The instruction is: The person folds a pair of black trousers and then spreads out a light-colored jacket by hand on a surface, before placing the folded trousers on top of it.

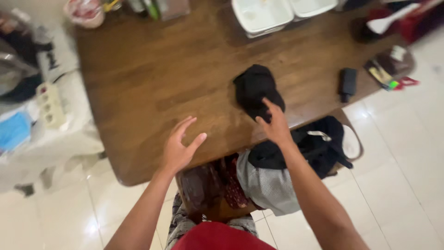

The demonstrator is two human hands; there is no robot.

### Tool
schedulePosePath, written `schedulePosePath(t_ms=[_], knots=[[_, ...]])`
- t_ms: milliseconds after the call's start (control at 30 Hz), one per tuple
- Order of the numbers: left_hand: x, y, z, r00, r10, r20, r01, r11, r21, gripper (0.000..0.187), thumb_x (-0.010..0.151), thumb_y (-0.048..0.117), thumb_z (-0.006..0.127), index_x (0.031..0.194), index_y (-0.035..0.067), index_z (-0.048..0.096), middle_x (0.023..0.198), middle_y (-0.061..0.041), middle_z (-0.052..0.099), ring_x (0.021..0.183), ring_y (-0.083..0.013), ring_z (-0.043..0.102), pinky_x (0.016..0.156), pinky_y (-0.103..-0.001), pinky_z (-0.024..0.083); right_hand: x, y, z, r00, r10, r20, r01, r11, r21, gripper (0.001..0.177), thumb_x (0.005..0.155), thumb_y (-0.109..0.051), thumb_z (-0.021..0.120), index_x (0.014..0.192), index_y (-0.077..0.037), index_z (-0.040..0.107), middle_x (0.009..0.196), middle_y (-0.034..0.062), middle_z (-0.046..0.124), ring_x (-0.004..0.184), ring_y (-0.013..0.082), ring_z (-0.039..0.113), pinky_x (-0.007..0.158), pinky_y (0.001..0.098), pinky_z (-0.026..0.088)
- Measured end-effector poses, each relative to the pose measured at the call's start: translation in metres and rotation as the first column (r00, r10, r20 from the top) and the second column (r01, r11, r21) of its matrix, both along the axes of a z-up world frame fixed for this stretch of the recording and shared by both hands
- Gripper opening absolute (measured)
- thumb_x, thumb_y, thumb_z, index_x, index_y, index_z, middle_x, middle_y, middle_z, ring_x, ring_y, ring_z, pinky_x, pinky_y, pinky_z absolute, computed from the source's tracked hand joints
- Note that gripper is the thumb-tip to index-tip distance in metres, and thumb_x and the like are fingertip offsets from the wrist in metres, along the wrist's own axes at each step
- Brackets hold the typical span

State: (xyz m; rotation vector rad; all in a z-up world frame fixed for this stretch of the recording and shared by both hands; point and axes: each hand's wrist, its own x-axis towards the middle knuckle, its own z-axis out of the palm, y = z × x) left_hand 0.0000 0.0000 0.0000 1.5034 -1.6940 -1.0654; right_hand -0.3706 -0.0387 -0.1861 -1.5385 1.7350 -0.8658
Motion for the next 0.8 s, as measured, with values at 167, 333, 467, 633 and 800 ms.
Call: schedulePosePath(t_ms=[167,333,467,633,800], knots=[[-0.006,0.025,0.002,0.993,0.093,0.078,-0.095,0.995,0.035,0.062,0.088,0.04,0.074,0.141,0.011,0.06,0.155,-0.012,0.05,0.143,-0.0286,0.046,0.111,-0.043,0.042,0.027,-0.049,0.041,0.934,-0.001,-0.357,-0.018,0.998,-0.052,0.102,0.07,-0.035,0.09,0.156,-0.037,0.036,0.163,0.0224,0.021,0.144,0.0508,0.022,0.105,0.0772,0.03],[-0.016,0.044,0.0,0.982,0.188,-0.012,-0.187,0.981,0.049,0.058,0.088,0.039,0.073,0.137,0.009,0.062,0.152,-0.012,0.054,0.14,-0.028,0.051,0.107,-0.04,0.047,0.028,-0.06,0.031,0.87,0.114,-0.48,-0.076,0.992,0.097,0.068,0.082,-0.031,0.085,0.142,-0.036,0.053,0.163,0.0181,0.029,0.146,0.0494,0.025,0.101,0.0794,0.028],[-0.021,0.056,-0.001,0.978,0.207,-0.002,-0.207,0.978,0.01,0.056,0.09,0.039,0.074,0.135,0.009,0.064,0.151,-0.013,0.055,0.141,-0.029,0.052,0.11,-0.04,0.046,0.019,-0.048,0.002,0.84,0.156,-0.519,-0.124,0.988,0.097,0.046,0.087,-0.028,0.081,0.129,-0.032,0.063,0.158,0.0111,0.041,0.146,0.0438,0.033,0.104,0.0728,0.037],[-0.012,0.074,-0.012,0.97,0.239,0.051,-0.239,0.971,-0.01,0.055,0.091,0.039,0.076,0.135,0.009,0.065,0.151,-0.014,0.056,0.142,-0.031,0.051,0.114,-0.042,0.042,-0.011,-0.045,-0.018,0.822,0.036,-0.568,-0.145,0.978,-0.148,0.044,0.086,-0.017,0.082,0.126,-0.027,0.069,0.157,0.0142,0.046,0.147,0.04,0.038,0.105,0.0688,0.038],[0.005,0.093,-0.029,0.961,0.269,0.068,-0.27,0.963,0.0,0.054,0.093,0.039,0.076,0.136,0.009,0.065,0.152,-0.015,0.056,0.143,-0.0316,0.05,0.115,-0.043,0.042,-0.043,-0.035,0.007,0.879,0.045,-0.475,-0.247,0.894,-0.373,0.052,0.089,-0.005,0.08,0.138,-0.006,0.065,0.156,0.0325,0.04,0.138,0.0518,0.041,0.113,0.0525,0.041]])
